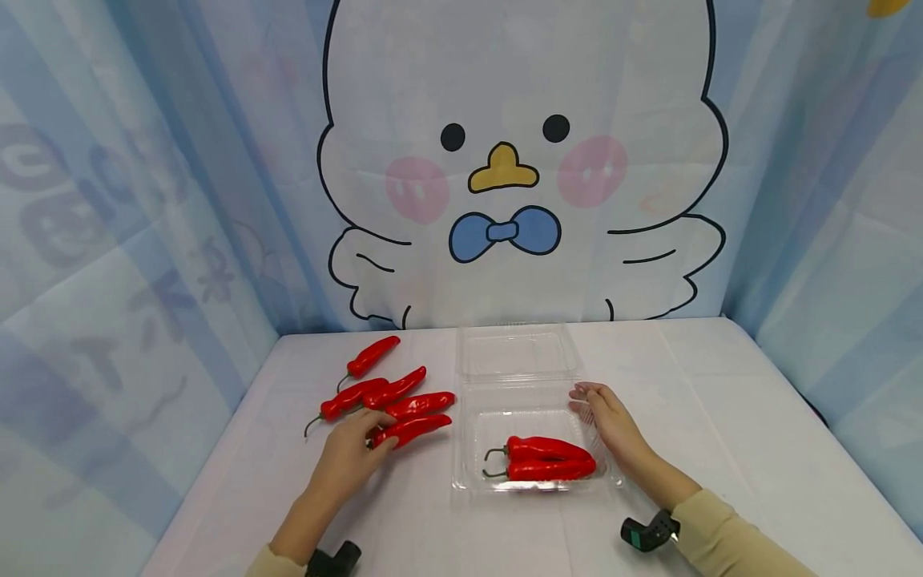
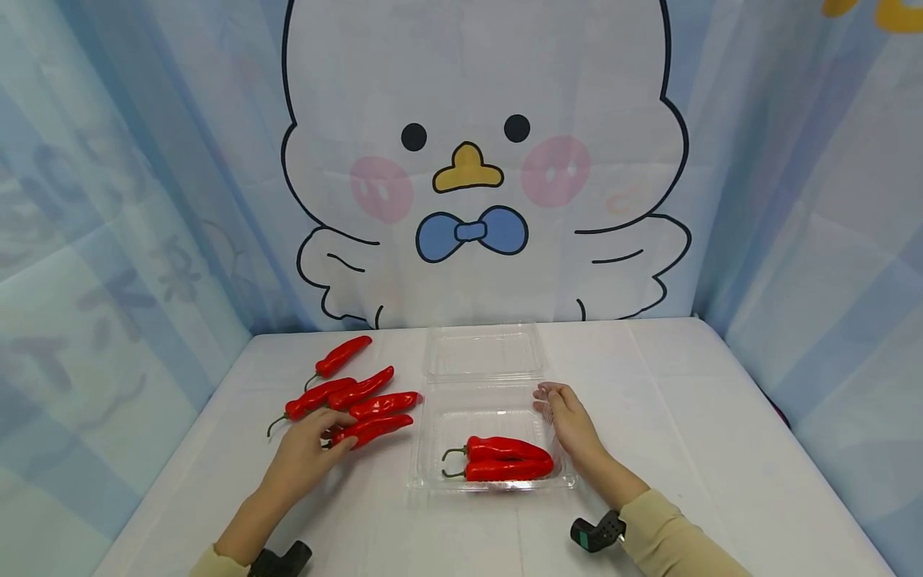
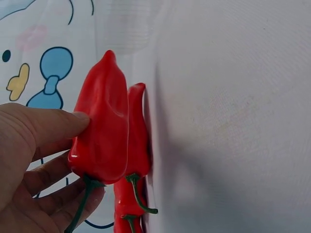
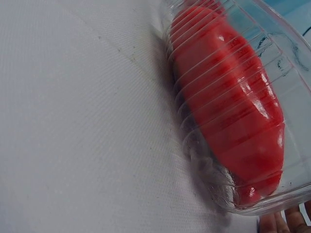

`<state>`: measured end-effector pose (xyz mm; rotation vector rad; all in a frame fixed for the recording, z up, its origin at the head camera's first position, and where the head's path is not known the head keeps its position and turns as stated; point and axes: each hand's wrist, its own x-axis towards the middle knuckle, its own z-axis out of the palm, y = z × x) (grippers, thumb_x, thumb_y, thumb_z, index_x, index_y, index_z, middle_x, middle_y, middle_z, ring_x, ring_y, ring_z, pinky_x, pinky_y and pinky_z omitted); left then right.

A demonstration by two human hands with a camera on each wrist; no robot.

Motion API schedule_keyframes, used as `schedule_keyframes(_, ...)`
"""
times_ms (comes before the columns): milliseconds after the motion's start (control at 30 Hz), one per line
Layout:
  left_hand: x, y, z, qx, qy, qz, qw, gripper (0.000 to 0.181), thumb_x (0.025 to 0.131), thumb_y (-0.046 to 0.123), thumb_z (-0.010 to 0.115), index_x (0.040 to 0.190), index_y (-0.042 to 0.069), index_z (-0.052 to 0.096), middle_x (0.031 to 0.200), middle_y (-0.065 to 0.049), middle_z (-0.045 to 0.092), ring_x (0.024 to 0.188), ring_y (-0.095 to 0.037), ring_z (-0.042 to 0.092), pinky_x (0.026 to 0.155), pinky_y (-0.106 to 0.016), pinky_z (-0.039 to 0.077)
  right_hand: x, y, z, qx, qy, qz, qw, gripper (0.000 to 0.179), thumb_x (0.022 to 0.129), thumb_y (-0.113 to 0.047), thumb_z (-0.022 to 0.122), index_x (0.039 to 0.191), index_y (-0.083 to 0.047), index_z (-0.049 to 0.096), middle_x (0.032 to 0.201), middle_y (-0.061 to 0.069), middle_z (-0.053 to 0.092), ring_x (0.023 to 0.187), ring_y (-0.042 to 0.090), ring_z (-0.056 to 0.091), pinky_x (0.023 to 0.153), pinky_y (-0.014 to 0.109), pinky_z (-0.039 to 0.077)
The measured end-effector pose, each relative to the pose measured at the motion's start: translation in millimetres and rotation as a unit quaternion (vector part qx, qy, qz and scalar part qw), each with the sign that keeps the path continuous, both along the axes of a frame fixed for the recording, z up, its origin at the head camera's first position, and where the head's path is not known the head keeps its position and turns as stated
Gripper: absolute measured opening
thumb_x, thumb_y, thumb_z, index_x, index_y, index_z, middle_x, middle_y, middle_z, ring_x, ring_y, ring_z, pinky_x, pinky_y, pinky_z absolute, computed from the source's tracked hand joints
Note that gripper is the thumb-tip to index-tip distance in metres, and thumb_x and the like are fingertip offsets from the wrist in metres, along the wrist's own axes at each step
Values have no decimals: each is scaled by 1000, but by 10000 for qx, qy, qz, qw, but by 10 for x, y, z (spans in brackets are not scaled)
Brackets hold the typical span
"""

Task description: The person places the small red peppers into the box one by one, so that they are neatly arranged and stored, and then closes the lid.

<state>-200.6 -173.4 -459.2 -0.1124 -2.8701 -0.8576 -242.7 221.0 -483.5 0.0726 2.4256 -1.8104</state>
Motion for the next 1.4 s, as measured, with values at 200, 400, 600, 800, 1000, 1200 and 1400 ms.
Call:
schedule_keyframes(200,18,5,50,99,156,-82,9998,33,83,17,87,113,17,74,106,0,69,92,-15,62,80,-32,62,-3,-4,-6,-35,-6,-17,10000,45,114,-22,27,149,6,34,151,30,47,140,44,50,120,54,33)
schedule_keyframes(400,32,21,88,129,287,-102,9995,32,85,16,86,114,18,74,106,1,69,92,-14,62,80,-30,61,-4,-3,-4,5,-3,-19,10000,46,114,-23,26,149,6,34,151,30,47,141,44,49,121,55,32)
schedule_keyframes(600,27,32,127,134,332,-84,9993,31,85,15,86,113,18,74,105,1,69,92,-15,62,82,-32,62,-3,7,-5,-26,-8,13,10000,46,114,-24,26,149,5,34,152,29,46,141,44,49,121,55,32)
schedule_keyframes(800,25,31,149,148,382,-75,9991,31,85,16,86,112,17,74,105,-1,70,94,-16,64,83,-35,62,-9,7,-13,-9,-17,28,10000,47,115,-26,26,149,5,33,152,29,46,142,44,48,121,56,32)
schedule_keyframes(1000,34,60,159,203,431,-131,9988,30,85,15,86,112,17,74,104,0,69,93,-16,63,83,-33,62,-9,2,-19,-65,31,30,10000,46,115,-24,25,148,7,34,151,30,47,140,44,49,120,55,34)
schedule_keyframes(1200,26,120,182,230,428,-154,9987,29,85,16,86,112,16,74,106,0,69,94,-16,63,84,-35,63,-17,-2,-21,-128,57,38,9999,46,114,-22,25,148,8,34,151,32,47,140,45,50,120,54,35)
schedule_keyframes(1400,2,163,200,241,412,-275,9985,32,85,17,86,115,17,74,109,0,69,94,-16,62,84,-34,62,-22,-1,-19,-117,47,12,9999,46,114,-21,25,148,8,34,151,32,47,140,45,49,120,55,34)
